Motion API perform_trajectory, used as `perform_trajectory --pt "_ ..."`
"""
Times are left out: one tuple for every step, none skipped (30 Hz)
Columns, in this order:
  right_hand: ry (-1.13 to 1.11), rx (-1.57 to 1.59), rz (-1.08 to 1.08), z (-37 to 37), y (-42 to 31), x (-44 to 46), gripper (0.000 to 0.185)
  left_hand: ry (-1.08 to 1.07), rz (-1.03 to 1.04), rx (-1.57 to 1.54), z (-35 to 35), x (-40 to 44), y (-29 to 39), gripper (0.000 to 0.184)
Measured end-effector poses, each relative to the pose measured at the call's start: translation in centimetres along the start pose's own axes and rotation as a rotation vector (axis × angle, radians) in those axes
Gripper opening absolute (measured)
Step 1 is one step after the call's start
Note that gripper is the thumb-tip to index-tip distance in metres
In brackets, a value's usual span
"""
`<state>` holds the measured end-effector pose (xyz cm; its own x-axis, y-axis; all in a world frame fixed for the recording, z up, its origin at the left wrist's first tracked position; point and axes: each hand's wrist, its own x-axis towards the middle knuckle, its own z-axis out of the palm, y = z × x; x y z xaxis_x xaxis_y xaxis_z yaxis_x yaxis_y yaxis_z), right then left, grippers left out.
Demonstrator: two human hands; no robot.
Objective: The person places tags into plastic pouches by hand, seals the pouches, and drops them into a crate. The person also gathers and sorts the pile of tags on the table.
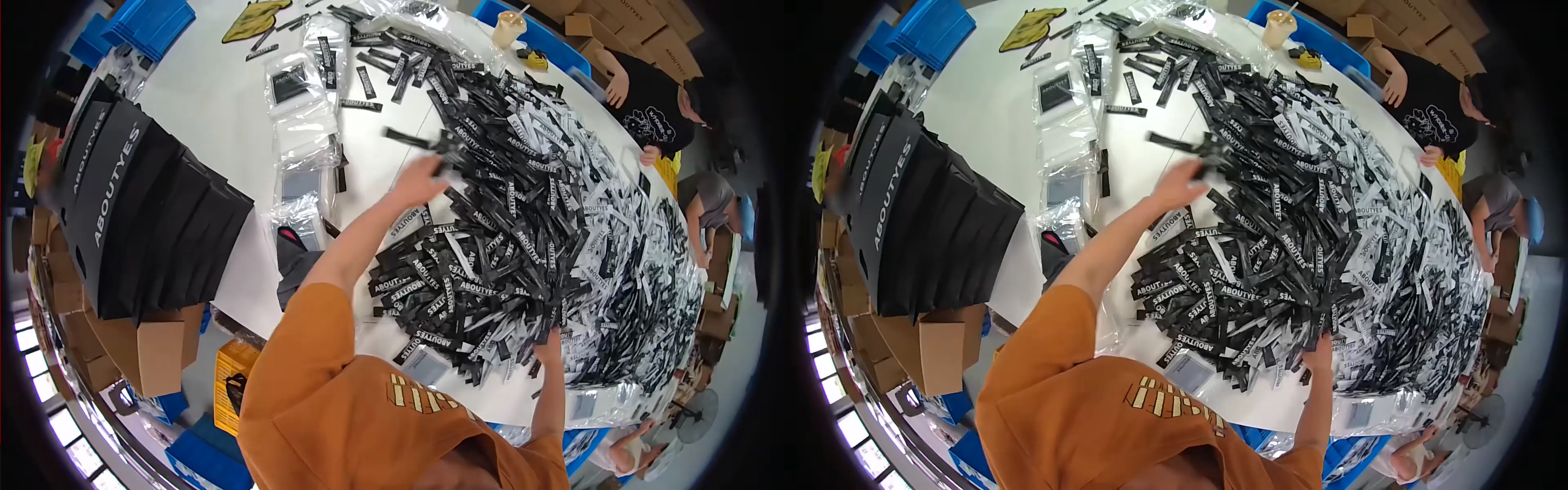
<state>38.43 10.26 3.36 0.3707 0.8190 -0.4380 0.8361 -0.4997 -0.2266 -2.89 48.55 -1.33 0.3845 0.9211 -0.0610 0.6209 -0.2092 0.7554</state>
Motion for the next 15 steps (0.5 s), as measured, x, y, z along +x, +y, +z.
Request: perform_trajectory --pt "-0.084 -0.017 0.086 -2.3 -0.9 -0.1 0.066 -0.139 0.093 -0.268 0.3 -0.7 1.5 0.07" --pt "-0.166 -0.03 0.171 -4.5 -1.7 0.1 0.061 -0.082 0.208 -0.122 -0.5 -1.7 2.1 0.067" --pt "-0.248 -0.041 0.258 -6.0 -2.0 0.0 0.056 -0.027 0.322 0.026 -1.7 -2.9 2.4 0.064" --pt "-0.165 -0.1 0.075 -7.1 -1.4 0.1 0.039 0.031 0.438 0.177 -3.5 -3.8 2.7 0.06" --pt "-0.149 -0.175 0.026 -8.9 -3.3 0.1 0.035 0.177 0.485 0.177 -5.9 -4.5 2.5 0.055" --pt "-0.136 -0.247 -0.027 -11.4 -7.0 0.4 0.031 0.323 0.527 0.182 -9.0 -5.6 2.4 0.05" --pt "-0.125 -0.315 -0.079 -13.1 -10.8 1.0 0.028 0.418 0.445 0.265 -12.8 -6.8 3.2 0.045" --pt "-0.082 -0.187 -0.192 -13.6 -14.2 1.9 0.026 0.538 0.356 0.362 -15.7 -7.9 2.7 0.046" --pt "-0.037 -0.057 -0.301 -13.6 -18.0 3.0 0.025 0.701 0.223 0.413 -17.9 -9.0 1.3 0.049" --pt "-0.064 0.213 -0.349 -13.2 -22.5 4.0 0.021 0.876 0.243 0.499 -19.9 -9.6 -1.4 0.051" --pt "-0.082 0.358 -0.402 -12.1 -26.9 5.4 0.023 0.974 0.091 0.439 -21.3 -10.5 -3.9 0.051" --pt "-0.102 0.423 -0.469 -10.2 -31.0 7.1 0.025 1.03 -0.147 0.12 -22.4 -11.7 -5.9 0.05" --pt "-0.195 0.41 -0.495 -9.4 -36.3 7.7 0.027 1.115 -0.296 -0.354 -22.4 -12.0 -11.6 0.051" --pt "-0.231 0.633 -0.621 -5.7 -39.5 9.3 0.034 1.028 -0.466 -0.529 -22.8 -12.9 -12.4 0.057" --pt "-0.308 0.651 -0.673 -2.2 -42.8 11.4 0.04 0.933 -0.592 -0.558 -21.5 -14.0 -18.9 0.054"
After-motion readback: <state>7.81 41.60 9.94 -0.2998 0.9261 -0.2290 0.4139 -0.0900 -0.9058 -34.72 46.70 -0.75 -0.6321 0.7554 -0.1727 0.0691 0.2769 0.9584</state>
